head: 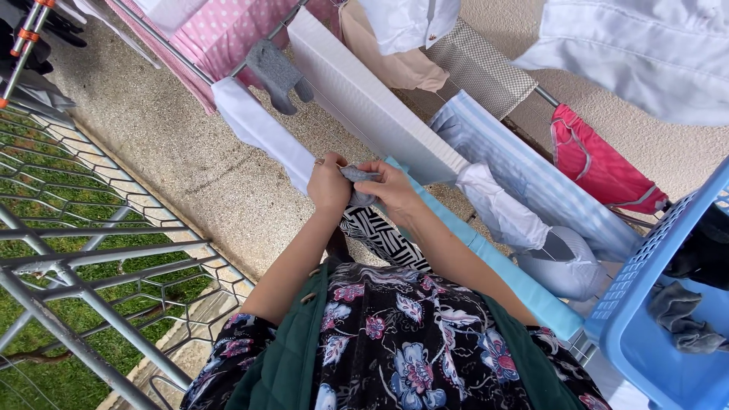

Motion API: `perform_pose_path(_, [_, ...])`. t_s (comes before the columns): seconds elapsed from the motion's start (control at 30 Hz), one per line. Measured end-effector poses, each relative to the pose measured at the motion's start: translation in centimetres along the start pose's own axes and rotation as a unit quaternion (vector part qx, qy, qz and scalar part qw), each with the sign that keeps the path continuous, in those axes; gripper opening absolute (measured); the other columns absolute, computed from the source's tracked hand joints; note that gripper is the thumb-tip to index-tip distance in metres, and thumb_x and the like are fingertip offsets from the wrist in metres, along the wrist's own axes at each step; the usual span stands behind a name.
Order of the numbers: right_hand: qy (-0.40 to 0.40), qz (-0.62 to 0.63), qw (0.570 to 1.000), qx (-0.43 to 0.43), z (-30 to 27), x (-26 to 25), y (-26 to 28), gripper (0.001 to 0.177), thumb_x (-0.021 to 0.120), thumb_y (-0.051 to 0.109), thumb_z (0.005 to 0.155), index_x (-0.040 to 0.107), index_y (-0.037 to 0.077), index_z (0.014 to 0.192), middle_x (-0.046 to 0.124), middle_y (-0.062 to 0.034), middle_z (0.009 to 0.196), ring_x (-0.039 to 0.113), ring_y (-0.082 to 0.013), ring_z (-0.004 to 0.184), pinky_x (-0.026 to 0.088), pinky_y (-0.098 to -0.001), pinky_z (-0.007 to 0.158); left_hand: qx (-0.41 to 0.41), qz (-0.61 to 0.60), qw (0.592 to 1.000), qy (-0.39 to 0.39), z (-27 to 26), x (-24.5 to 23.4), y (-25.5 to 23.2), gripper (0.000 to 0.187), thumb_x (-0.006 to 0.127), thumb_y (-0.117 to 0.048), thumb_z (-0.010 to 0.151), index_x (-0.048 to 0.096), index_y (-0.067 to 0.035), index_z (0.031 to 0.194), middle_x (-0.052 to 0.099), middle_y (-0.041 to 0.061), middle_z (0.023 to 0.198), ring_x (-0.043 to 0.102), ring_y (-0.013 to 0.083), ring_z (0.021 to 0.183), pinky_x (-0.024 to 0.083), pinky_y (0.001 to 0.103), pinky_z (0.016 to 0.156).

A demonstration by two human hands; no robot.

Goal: The person folds several pairs of socks by hand while they are still on a drying rack and then gathers them into a plastic basket.

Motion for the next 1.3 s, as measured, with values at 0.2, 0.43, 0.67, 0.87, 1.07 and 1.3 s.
perform_pose_path(0.2, [-0.174, -0.429, 0.885, -0.048, 3.5, -3.7, 0.1, 0.027, 0.08, 0.024, 0.072, 0.071, 0.021, 0.098, 0.072, -0.0103, 0.093, 0.071, -0.0368, 0.101, 0.056, -0.0481, 0.081, 0.007, -0.202, 0.979, -0.002, -3.1, -0.7, -4.0, 0.016, 0.08, -0.015, 0.08, 0.069, -0.016, 0.091, 0.072, 0.013, 0.084, 0.071, 0.0397, 0.091, 0.054, 0.047, 0.079])
perform_pose_path(0.43, [-0.201, -0.543, 0.81, -0.094, 2.0, -4.3, 1.9, 0.026, 0.074, 0.005, 0.079, 0.063, 0.02, 0.096, 0.067, -0.0099, 0.096, 0.071, -0.0427, 0.098, 0.058, -0.0511, 0.079, -0.054, -0.452, 0.875, 0.165, -4.6, 0.9, -5.2, 0.051, 0.078, 0.001, 0.067, 0.061, -0.007, 0.114, 0.063, 0.01, 0.089, 0.06, 0.0177, 0.083, 0.047, 0.029, 0.072])
perform_pose_path(0.67, [-0.186, -0.357, 0.901, -0.159, -0.1, 0.2, 2.5, 0.022, 0.079, 0.023, 0.084, 0.065, 0.023, 0.101, 0.076, -0.0016, 0.09, 0.072, -0.0257, 0.092, 0.055, -0.0426, 0.079, -0.018, -0.116, 0.993, -0.004, -2.4, -0.7, -4.1, 0.02, 0.068, -0.014, 0.084, 0.057, -0.018, 0.101, 0.071, 0.015, 0.09, 0.071, 0.0408, 0.09, 0.052, 0.051, 0.077])
perform_pose_path(0.87, [-0.066, -0.147, 0.984, -0.079, -1.0, 1.2, 2.8, 0.044, 0.082, 0.009, 0.076, 0.062, 0.006, 0.115, 0.071, -0.0072, 0.091, 0.065, -0.0147, 0.084, 0.055, -0.0296, 0.073, 0.014, -0.075, 0.994, -0.076, -0.1, 1.0, -0.4, 0.022, 0.066, -0.011, 0.084, 0.059, -0.022, 0.102, 0.061, 0.008, 0.098, 0.069, 0.0377, 0.095, 0.053, 0.048, 0.085])
perform_pose_path(1.07, [-0.179, -0.474, 0.86, -0.061, 0.5, -0.9, 3.1, 0.032, 0.075, 0.024, 0.077, 0.059, 0.02, 0.105, 0.071, -0.0118, 0.094, 0.072, -0.0383, 0.097, 0.056, -0.0532, 0.078, 0.024, -0.25, 0.966, -0.059, -3.4, 0.1, -4.2, 0.024, 0.071, -0.009, 0.08, 0.061, -0.019, 0.099, 0.065, 0.009, 0.088, 0.068, 0.0355, 0.091, 0.051, 0.047, 0.078])
perform_pose_path(1.3, [-0.246, -0.571, 0.761, -0.186, 1.3, -3.1, 2.6, 0.021, 0.068, 0.016, 0.085, 0.052, 0.024, 0.097, 0.064, -0.006, 0.09, 0.072, -0.0397, 0.086, 0.055, -0.0504, 0.078, -0.001, -0.454, 0.887, 0.084, -5.0, 2.2, -5.2, 0.043, 0.072, 0.003, 0.075, 0.056, -0.008, 0.114, 0.064, 0.015, 0.091, 0.064, 0.0254, 0.088, 0.047, 0.038, 0.073])
Point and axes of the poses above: each hand's wrist, its own z-axis towards the middle knuckle, its own x-axis out of the palm, y = z × x, the point moved 1 cm from there along z, towards the middle knuckle
